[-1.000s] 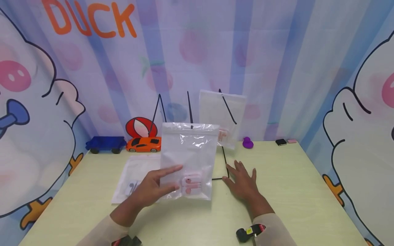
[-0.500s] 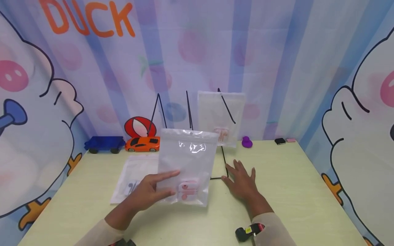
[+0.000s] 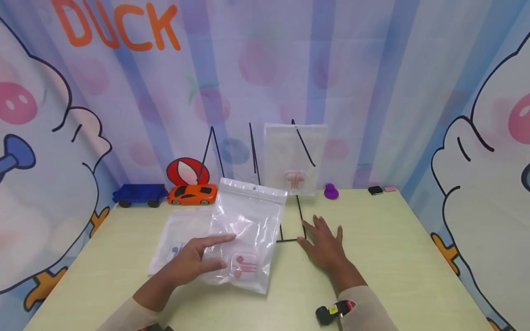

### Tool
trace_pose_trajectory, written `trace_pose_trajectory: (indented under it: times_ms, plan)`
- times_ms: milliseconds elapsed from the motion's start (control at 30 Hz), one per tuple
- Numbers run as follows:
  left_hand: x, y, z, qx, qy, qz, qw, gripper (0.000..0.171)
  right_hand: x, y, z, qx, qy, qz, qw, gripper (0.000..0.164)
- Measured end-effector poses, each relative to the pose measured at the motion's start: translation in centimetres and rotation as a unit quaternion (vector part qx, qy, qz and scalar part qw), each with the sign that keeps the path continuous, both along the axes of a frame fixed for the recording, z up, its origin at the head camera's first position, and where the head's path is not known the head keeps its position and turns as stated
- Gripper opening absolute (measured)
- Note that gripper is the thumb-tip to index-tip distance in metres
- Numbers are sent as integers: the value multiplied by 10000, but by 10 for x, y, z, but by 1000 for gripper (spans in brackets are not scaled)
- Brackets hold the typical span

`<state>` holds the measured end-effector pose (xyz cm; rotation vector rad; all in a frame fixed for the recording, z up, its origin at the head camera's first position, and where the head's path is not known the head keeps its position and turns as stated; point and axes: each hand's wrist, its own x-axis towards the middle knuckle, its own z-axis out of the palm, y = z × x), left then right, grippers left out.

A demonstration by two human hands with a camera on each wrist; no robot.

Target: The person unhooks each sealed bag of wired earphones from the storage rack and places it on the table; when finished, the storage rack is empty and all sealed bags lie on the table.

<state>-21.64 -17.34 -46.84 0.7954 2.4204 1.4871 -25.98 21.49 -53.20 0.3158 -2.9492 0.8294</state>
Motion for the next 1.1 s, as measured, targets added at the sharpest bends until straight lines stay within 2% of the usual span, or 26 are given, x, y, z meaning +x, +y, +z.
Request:
trace_pose_trajectory:
  times_ms: [267, 433, 533, 633, 733, 967, 1100]
  plan:
    - [-2, -33, -2, -100, -729, 661, 9951, 64, 0, -2, 3, 55, -48, 70, 9999, 62]
    - [-7, -56, -2, 280, -1383, 1066, 9842, 70, -1, 0, 2, 120, 9, 27, 9999, 62]
    - [-9, -68, -4, 545, -1721, 1165, 9767, 74, -2, 1, 0, 67, -41, 19, 10000, 62]
    - [-10, -79, -6, 771, -1987, 1121, 9706, 76, -2, 1, -3, 49, -101, 35, 9999, 63]
    - [-9, -90, -8, 799, -2009, 1085, 9703, 76, -2, -1, -4, 68, -71, 29, 9999, 63]
    - [-4, -116, -11, 824, -1983, 1282, 9682, 72, 1, -3, 0, 39, -66, 75, 9999, 62]
    - [-2, -136, -11, 1003, -2115, 1189, 9649, 66, 1, -3, 1, 46, -33, 37, 10000, 62]
